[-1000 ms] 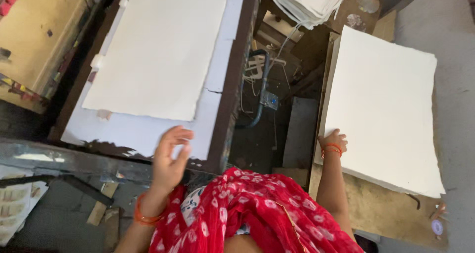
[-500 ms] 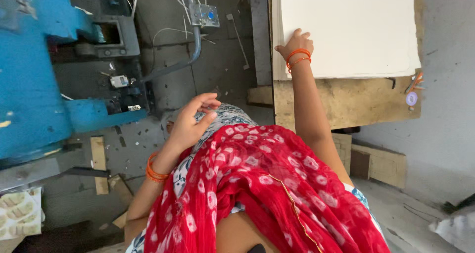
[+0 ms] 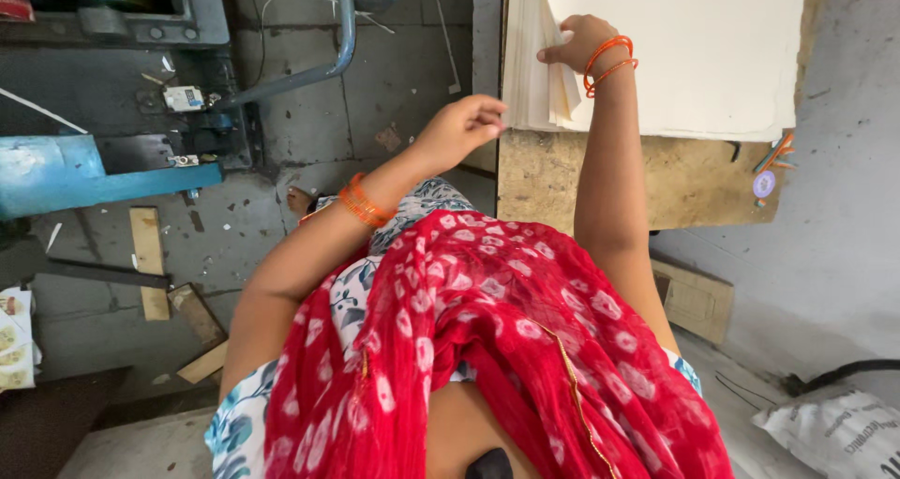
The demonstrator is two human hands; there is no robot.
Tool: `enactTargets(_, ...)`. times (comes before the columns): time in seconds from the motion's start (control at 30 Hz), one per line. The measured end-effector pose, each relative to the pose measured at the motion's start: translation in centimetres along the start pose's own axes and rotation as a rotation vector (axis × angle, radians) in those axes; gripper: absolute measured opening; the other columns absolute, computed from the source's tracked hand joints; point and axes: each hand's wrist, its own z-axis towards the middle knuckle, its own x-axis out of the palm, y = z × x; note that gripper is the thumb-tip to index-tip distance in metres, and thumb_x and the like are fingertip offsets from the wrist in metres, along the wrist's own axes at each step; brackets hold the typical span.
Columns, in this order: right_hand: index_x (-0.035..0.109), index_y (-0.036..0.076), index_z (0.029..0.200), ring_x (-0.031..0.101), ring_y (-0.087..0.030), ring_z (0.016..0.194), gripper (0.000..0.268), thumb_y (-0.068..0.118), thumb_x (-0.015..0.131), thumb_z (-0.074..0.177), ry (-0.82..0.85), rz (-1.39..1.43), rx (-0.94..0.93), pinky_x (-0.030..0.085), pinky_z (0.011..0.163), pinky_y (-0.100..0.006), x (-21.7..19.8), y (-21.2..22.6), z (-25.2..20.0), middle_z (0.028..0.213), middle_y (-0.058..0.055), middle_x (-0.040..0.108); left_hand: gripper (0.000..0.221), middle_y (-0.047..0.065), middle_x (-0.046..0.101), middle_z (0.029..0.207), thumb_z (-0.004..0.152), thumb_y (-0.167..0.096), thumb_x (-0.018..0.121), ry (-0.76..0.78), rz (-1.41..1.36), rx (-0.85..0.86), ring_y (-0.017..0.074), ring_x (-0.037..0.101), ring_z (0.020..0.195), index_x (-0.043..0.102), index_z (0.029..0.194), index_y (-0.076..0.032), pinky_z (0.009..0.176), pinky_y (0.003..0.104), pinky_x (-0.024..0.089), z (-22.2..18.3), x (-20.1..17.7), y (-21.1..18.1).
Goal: The person repeatedly picks up large white paper sheets from a stack and places them onto a blue paper cutting machine. They continue this process, moving sheets one at a time from the source stack to the machine surface.
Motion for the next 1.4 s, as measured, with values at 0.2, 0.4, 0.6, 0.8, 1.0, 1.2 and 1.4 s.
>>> enactTargets(0.2,0.066,0.006,0.131,0.066,-0.034,0.111,0.078,0.064,0.077,0.081,-0.051,-0.106,-0.024,0.051,0.095,-0.045,0.2,0.4,-0.9,0.118,-0.018,0.071,0.046,0.014,0.067,0.125,0.096,-0.006,0.064,-0.021,-0.231,-0.163,0.0187,0.066,0.109,0.054,0.139,0.004,0.088,0.032,0.057,6.8,6.0,9.0)
enactTargets(0.4,0.066,0.002,0.126,0.069,-0.037,0.107,0.074,0.065,0.071,0.087,-0.043,-0.194,0.059,0.054,0.094,-0.046,0.7,1.1,-2.2,0.114,-0.022,0.073,0.075,0.014,0.051,0.144,0.093,-0.008,0.066,-0.258,-0.337,-0.22,0.0179,0.058,0.124,0.026,0.156,0.005,0.102,0.031,0.049,9.5,9.4,15.2)
enactTargets(0.6,0.058,-0.002,0.123,0.067,-0.043,0.103,0.093,0.072,0.08,0.071,-0.139,-0.226,0.123,0.055,0.085,-0.046,0.9,1.8,-2.2,0.117,-0.028,0.063,0.069,0.018,0.06,0.136,0.091,-0.011,0.063,-0.368,-0.436,-0.354,0.0203,0.061,0.108,0.036,0.152,0.006,0.091,0.033,0.051,11.6,10.3,13.9)
enactTargets(0.8,0.068,-0.001,0.11,0.07,-0.04,0.096,0.058,0.047,0.076,0.078,-0.06,-0.187,0.051,0.056,0.087,-0.046,0.6,0.0,-1.9,0.102,-0.024,0.073,0.066,0.014,0.051,0.133,0.091,-0.001,0.062,-0.429,-0.6,-0.349,0.0243,0.064,0.109,0.031,0.15,0.0,0.094,0.038,0.058,11.9,11.9,10.4)
enactTargets(1.0,0.074,0.0,0.096,0.071,-0.041,0.093,0.032,0.023,0.053,0.092,-0.011,-0.209,-0.001,0.056,0.088,-0.048,0.5,-0.9,-0.1,0.097,-0.026,0.073,0.05,0.015,0.06,0.135,0.097,-0.003,0.057,-0.24,-0.56,-0.248,0.0238,0.067,0.112,0.043,0.145,0.0,0.092,0.035,0.058,10.0,9.6,11.2)
enactTargets(1.2,0.04,0.004,0.151,0.072,-0.041,0.092,0.056,0.011,0.047,0.096,-0.171,-0.273,-0.128,0.056,0.08,-0.051,2.8,2.9,0.4,0.098,-0.025,0.074,0.037,0.011,0.07,0.118,0.095,-0.003,0.057,-0.386,-0.52,-0.22,0.0217,0.07,0.102,0.054,0.131,-0.004,0.081,0.034,0.058,8.9,5.6,13.4)
enactTargets(1.4,0.027,0.03,0.162,0.073,-0.034,0.097,0.072,0.007,0.046,0.096,0.016,-0.383,-0.116,0.059,0.083,-0.045,5.0,4.4,0.8,0.103,-0.02,0.074,0.038,0.009,0.066,0.123,0.096,-0.003,0.056,-0.36,-0.463,-0.186,0.0188,0.068,0.107,0.052,0.134,-0.005,0.085,0.033,0.057,8.5,3.4,13.8)
